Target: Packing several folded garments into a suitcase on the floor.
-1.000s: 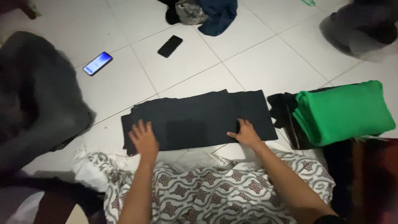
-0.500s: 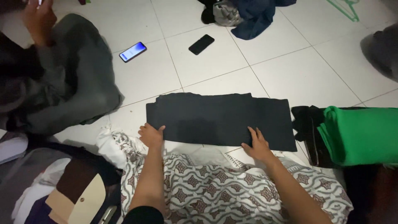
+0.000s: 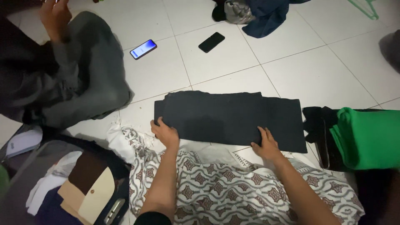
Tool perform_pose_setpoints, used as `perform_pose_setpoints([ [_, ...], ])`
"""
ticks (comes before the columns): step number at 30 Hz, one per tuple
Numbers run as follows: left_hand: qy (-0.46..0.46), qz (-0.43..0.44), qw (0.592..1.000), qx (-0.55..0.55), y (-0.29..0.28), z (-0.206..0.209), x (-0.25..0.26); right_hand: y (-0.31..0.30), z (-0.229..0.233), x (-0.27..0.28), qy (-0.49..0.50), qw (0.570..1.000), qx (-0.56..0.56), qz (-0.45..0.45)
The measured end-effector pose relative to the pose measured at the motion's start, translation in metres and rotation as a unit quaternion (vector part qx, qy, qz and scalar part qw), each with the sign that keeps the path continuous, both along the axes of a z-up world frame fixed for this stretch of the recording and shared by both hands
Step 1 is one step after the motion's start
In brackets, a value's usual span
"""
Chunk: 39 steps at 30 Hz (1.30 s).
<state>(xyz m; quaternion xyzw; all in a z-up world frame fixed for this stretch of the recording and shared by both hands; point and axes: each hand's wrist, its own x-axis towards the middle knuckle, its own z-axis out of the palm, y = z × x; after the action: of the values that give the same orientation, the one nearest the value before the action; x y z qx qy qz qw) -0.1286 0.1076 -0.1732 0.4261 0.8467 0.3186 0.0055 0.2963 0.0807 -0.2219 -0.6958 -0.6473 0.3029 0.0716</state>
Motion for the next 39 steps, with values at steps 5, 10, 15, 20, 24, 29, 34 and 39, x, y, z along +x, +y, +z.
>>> perform_pose_setpoints([
  [5, -0.063, 0.002, 0.998, 0.011, 0.002, -0.03, -0.015, -0.002, 0.025, -0.015, -0.024, 0.996, -0.074, -0.042],
  [10, -0.09, -0.008, 0.982, 0.166, 0.001, -0.035, -0.013, 0.0, 0.011, -0.009, -0.035, 0.997, -0.054, -0.035],
  [15, -0.257, 0.079, 0.957, 0.109, 0.019, -0.092, -0.027, 0.001, 0.0, 0.001, 0.012, 1.0, 0.002, -0.002],
  [20, -0.201, 0.022, 0.978, -0.047, 0.03, -0.104, -0.035, -0.002, 0.024, -0.008, 0.022, 0.998, -0.049, -0.034],
  [24, -0.197, -0.091, 0.976, -0.03, 0.055, -0.093, -0.017, 0.0, -0.001, 0.003, 0.033, 0.999, 0.001, -0.003],
  [29, -0.236, -0.262, 0.936, 0.003, 0.047, 0.007, 0.113, -0.005, 0.051, -0.033, 0.042, 0.998, -0.035, -0.008],
  [34, -0.248, -0.574, 0.78, -0.021, 0.018, -0.007, 0.219, 0.013, 0.002, -0.015, 0.562, 0.816, 0.058, -0.124],
  [39, -0.341, -0.687, 0.63, -0.122, 0.012, -0.087, 0.2, 0.016, -0.019, 0.003, 0.475, 0.838, 0.123, -0.24],
])
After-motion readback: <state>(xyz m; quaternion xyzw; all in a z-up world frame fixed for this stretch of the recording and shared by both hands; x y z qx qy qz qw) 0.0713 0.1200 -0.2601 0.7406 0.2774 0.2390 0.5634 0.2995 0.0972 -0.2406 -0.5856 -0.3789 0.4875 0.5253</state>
